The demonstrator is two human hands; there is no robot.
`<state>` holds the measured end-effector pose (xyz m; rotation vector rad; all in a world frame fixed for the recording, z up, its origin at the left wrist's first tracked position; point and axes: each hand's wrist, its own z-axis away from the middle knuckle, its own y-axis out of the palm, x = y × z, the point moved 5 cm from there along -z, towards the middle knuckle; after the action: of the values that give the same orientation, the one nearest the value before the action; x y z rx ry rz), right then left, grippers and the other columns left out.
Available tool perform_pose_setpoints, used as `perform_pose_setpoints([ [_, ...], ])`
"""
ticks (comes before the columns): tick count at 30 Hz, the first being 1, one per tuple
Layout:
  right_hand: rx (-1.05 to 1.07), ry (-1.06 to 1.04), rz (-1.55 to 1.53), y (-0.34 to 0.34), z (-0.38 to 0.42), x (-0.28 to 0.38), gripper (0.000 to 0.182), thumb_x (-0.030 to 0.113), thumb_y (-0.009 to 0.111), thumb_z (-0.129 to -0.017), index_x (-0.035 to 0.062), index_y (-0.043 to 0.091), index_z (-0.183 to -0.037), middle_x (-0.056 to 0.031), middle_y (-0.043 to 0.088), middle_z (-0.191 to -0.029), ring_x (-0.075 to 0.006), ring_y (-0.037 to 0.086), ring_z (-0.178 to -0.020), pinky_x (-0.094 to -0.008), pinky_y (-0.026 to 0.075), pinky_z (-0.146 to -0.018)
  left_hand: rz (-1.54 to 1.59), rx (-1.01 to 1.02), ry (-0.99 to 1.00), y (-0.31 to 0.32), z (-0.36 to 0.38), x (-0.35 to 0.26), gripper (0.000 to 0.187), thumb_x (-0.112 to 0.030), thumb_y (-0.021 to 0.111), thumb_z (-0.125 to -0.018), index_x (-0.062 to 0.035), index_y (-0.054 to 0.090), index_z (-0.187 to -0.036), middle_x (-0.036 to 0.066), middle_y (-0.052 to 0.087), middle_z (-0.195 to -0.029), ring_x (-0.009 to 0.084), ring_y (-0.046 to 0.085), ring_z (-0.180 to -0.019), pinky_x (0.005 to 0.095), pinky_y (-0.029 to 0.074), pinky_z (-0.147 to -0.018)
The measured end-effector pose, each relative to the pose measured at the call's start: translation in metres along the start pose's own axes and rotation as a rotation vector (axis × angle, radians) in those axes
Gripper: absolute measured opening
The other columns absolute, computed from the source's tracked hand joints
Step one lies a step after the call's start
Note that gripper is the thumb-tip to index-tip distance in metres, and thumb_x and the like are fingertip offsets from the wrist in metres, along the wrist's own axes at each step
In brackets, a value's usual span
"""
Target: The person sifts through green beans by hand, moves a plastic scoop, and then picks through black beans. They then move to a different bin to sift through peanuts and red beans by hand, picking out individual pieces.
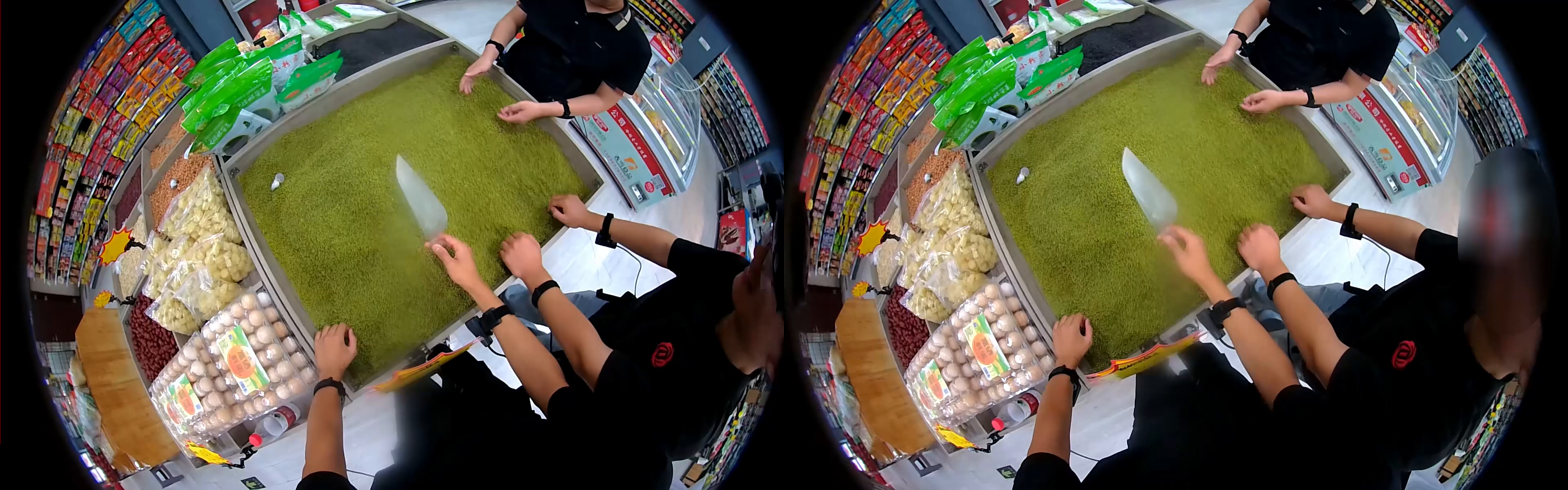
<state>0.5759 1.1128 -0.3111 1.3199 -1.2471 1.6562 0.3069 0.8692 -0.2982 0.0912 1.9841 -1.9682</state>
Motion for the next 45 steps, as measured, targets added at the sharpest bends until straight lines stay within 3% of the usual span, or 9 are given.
perform_pose_setpoints([
  [5,0.037,-0.011,0.063,-0.014,0.010,0.002,0.037,0.027,0.060,-0.101,0.0001,0.062,-0.125,-0.0076,0.075,-0.094,-0.0216,0.071,-0.092,-0.0352,0.053,-0.089,-0.010,0.027,-0.009,-0.004,0.005,-0.003,0.015,-0.021,0.063,-0.089,-0.0079,0.064,-0.081,0.011,0.067,-0.081,0.0302,0.062,-0.084,0.0428,0.045,-0.078],
  [6,0.024,0.024,0.091,-0.016,0.008,0.000,0.033,0.028,0.057,-0.102,0.0008,0.063,-0.120,-0.0049,0.071,-0.085,-0.0190,0.069,-0.074,-0.0324,0.054,-0.070,0.018,-0.002,-0.007,-0.005,0.004,-0.004,0.016,-0.021,0.063,-0.089,-0.0079,0.063,-0.080,0.011,0.066,-0.080,0.0305,0.062,-0.083,0.0430,0.045,-0.078],
  [12,-0.201,0.304,-0.395,-0.043,-0.066,-0.023,0.026,0.029,0.054,-0.104,0.0040,0.062,-0.110,-0.0035,0.062,-0.072,-0.0128,0.054,-0.048,-0.0282,0.041,-0.041,0.042,-0.007,0.010,0.003,0.003,0.000,0.017,-0.020,0.063,-0.088,-0.0076,0.060,-0.077,0.011,0.063,-0.075,0.0317,0.061,-0.078,0.0446,0.045,-0.076],
  [25,-0.391,0.478,-0.557,-0.156,-0.177,-0.042,0.028,0.040,0.056,-0.104,0.0141,0.048,-0.112,-0.0018,0.056,-0.081,-0.0131,0.049,-0.056,-0.0274,0.040,-0.046,0.088,-0.012,-0.023,0.002,0.002,0.003,0.016,-0.018,0.064,-0.086,-0.0080,0.059,-0.075,0.009,0.064,-0.072,0.0307,0.063,-0.071,0.0430,0.046,-0.072],
  [33,-0.605,0.560,-0.844,-0.123,-0.180,-0.041,0.053,0.014,0.058,-0.103,-0.0060,0.034,-0.145,-0.0266,0.051,-0.133,-0.0311,0.061,-0.118,-0.0382,0.057,-0.100,0.096,-0.008,-0.006,0.001,0.005,0.001,0.013,-0.017,0.067,-0.085,-0.0079,0.062,-0.076,0.008,0.064,-0.068,0.0310,0.062,-0.065,0.0430,0.046,-0.067],
  [35,-0.421,0.407,-0.975,-0.124,-0.200,-0.056,0.043,0.003,0.061,-0.097,-0.0085,0.040,-0.133,-0.0244,0.049,-0.131,-0.0307,0.060,-0.119,-0.0398,0.058,-0.100,0.116,-0.041,-0.015,-0.002,0.002,0.000,0.014,-0.017,0.067,-0.085,-0.0080,0.062,-0.075,0.008,0.064,-0.068,0.0308,0.062,-0.065,0.0434,0.046,-0.066],
  [39,-0.738,0.146,-1.035,-0.132,-0.191,-0.047,0.032,-0.003,0.057,-0.096,-0.0083,0.050,-0.127,-0.0210,0.056,-0.133,-0.0260,0.065,-0.108,-0.0361,0.059,-0.094,0.095,-0.017,0.001,0.008,0.005,0.010,0.015,-0.020,0.064,-0.086,-0.0088,0.061,-0.076,0.007,0.066,-0.074,0.0301,0.063,-0.070,0.0429,0.046,-0.071],
  [41,-0.426,0.362,-0.448,-0.110,-0.168,-0.048,0.022,-0.004,0.047,-0.098,-0.0028,0.064,-0.112,-0.0167,0.070,-0.111,-0.0264,0.070,-0.098,-0.0361,0.060,-0.080,0.130,-0.020,-0.005,0.006,0.005,0.004,0.015,-0.020,0.064,-0.086,-0.0085,0.061,-0.076,0.008,0.066,-0.074,0.0306,0.064,-0.069,0.0428,0.046,-0.071],
  [45,-0.030,0.156,-0.209,-0.034,-0.077,0.012,0.016,0.002,0.056,-0.094,0.0054,0.071,-0.100,-0.0074,0.073,-0.085,-0.0188,0.068,-0.069,-0.0342,0.056,-0.062,0.157,-0.075,0.005,-0.001,0.003,0.004,0.016,-0.021,0.063,-0.085,-0.0091,0.064,-0.075,0.009,0.068,-0.074,0.0318,0.064,-0.069,0.0436,0.047,-0.070],
])
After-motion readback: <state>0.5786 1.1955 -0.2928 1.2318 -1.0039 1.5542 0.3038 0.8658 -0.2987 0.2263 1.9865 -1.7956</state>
